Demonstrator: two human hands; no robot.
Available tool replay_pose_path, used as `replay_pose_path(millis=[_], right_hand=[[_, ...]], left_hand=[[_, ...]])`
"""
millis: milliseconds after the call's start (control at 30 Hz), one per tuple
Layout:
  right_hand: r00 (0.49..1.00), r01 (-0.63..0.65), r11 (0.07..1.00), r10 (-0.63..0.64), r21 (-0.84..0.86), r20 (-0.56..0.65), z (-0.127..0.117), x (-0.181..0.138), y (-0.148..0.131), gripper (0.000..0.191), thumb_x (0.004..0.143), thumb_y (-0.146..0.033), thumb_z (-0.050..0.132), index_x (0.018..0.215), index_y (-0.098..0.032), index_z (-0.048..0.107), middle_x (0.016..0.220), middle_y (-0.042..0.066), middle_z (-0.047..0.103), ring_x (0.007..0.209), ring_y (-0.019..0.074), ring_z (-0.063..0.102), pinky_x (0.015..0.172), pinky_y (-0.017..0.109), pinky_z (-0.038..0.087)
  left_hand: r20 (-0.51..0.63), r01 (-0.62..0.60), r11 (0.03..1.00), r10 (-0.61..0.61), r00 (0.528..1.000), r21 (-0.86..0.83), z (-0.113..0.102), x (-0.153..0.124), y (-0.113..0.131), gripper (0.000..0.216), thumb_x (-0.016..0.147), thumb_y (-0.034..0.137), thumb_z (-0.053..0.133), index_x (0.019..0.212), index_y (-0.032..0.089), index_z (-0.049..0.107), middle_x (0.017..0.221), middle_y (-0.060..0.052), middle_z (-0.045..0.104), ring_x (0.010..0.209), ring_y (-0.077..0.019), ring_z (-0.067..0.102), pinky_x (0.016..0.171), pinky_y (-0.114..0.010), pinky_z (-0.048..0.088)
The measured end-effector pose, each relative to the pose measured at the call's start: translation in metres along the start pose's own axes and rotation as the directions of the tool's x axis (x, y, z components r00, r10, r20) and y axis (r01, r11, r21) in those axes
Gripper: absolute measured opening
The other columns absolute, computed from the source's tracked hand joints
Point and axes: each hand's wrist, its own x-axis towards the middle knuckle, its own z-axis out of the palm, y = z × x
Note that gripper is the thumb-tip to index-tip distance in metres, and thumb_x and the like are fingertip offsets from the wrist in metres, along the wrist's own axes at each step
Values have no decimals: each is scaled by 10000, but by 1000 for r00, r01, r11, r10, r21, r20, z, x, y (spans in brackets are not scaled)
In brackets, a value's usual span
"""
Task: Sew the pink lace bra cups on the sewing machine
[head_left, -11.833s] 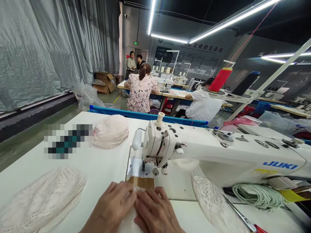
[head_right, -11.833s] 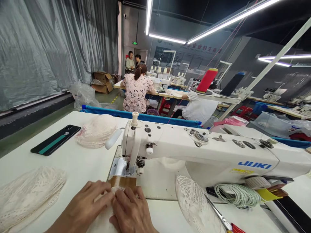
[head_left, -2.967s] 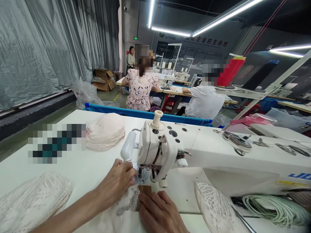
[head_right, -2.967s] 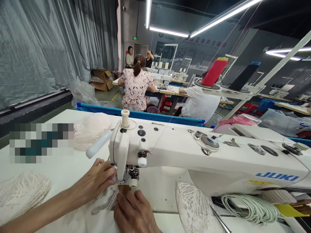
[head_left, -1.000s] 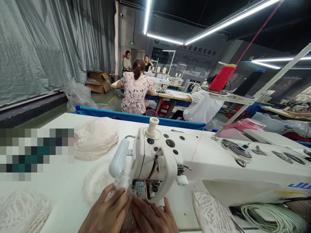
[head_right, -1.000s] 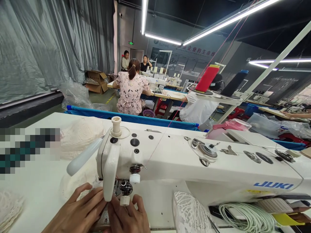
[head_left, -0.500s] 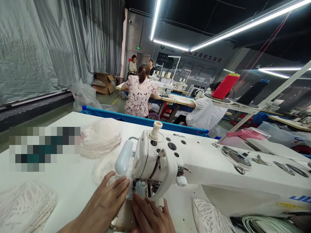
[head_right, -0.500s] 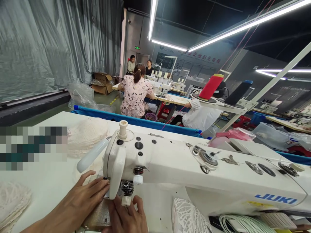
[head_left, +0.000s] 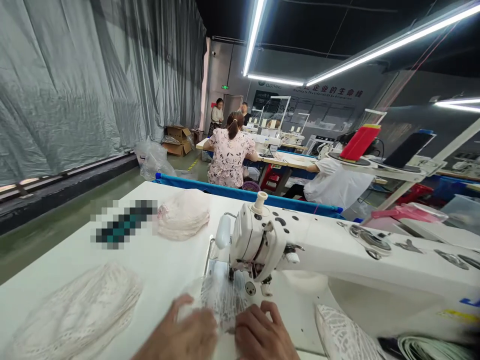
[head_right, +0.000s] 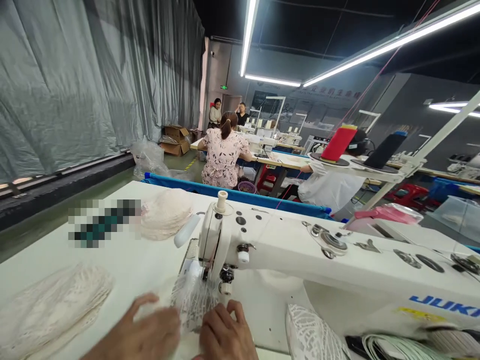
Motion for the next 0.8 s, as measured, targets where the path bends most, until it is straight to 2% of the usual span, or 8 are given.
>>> replay_pose_path(millis=[133, 300, 400, 467, 567, 633, 700, 800], right_hand=[[999, -46, 999, 46, -2, -13, -1, 14, -23, 602, 973, -531, 158, 650, -165, 511, 634, 30, 546, 622, 166, 484, 674, 343, 306], [999, -31, 999, 31, 18, -36, 26, 30, -66, 532, 950, -545, 234, 750, -167, 551, 755, 52, 588, 653, 180, 492, 626, 332, 322], [990, -106, 983, 90, 149, 108, 18, 25, -81, 259, 914, -266, 382, 731, -172, 541, 717, 35, 570, 661, 167, 498, 658, 326, 351], [923, -318, 861, 187, 396, 336, -4, 17, -83, 183, 894, -233, 424, 790, -175, 562, 722, 17, 564, 690, 152, 513, 676, 294, 378], [648, -745, 326, 142, 582, 749, -41, 3, -83, 231, 850, -391, 570, 817, -163, 593, 670, -22, 521, 622, 106, 478, 560, 204, 355], [540, -841, 56, 36, 538, 841, -59, -6, -87, 287, 784, -425, 656, 819, -144, 614, 673, -32, 515, 606, 83, 455, 541, 179, 333], [543, -840, 18, 66, 543, 837, -66, -18, -95, 278, 727, -380, 717, 858, -150, 634, 744, -28, 548, 683, 93, 485, 609, 178, 358], [563, -826, 117, 233, 551, 793, -66, -36, -108, 300, 675, -360, 757, 892, -186, 644, 800, -32, 571, 751, 114, 507, 659, 188, 374]], left_hand=[[108, 21, 989, -5, 994, -144, -29, -7, -30, 286, 795, 70, 517, 1021, 245, 534, 1032, 30, 638, 914, -131, 589, 933, -327, 264], [28, 77, 971, -72, 997, -225, -17, -23, -18, 277, 862, 12, 334, 710, 188, 485, 774, 32, 596, 683, -116, 522, 736, -307, 292], [131, 198, 924, -163, 978, -327, -22, -42, 3, 130, 843, 85, 457, 799, 202, 496, 834, 31, 589, 779, -132, 522, 822, -302, 308], [288, 334, 854, -229, 930, -400, -32, -55, 15, 139, 784, 129, 556, 878, 227, 524, 879, 36, 595, 841, -150, 510, 833, -283, 337], [495, 579, 585, -319, 808, -568, -44, -68, 32, 113, 763, 260, 603, 869, 233, 573, 842, 33, 590, 843, -167, 505, 760, -247, 369], [602, 671, 296, -298, 741, -680, -46, -71, 44, 233, 753, 417, 624, 802, 195, 573, 776, 24, 559, 788, -160, 498, 723, -234, 361], [656, 683, 74, -221, 721, -726, -43, -71, 58, 413, 691, 562, 651, 728, 166, 539, 693, 25, 498, 711, -143, 450, 664, -225, 332], [677, 680, -47, -164, 717, -732, -35, -72, 74, 520, 628, 652, 669, 699, 160, 516, 627, 39, 412, 630, -121, 358, 582, -224, 266]])
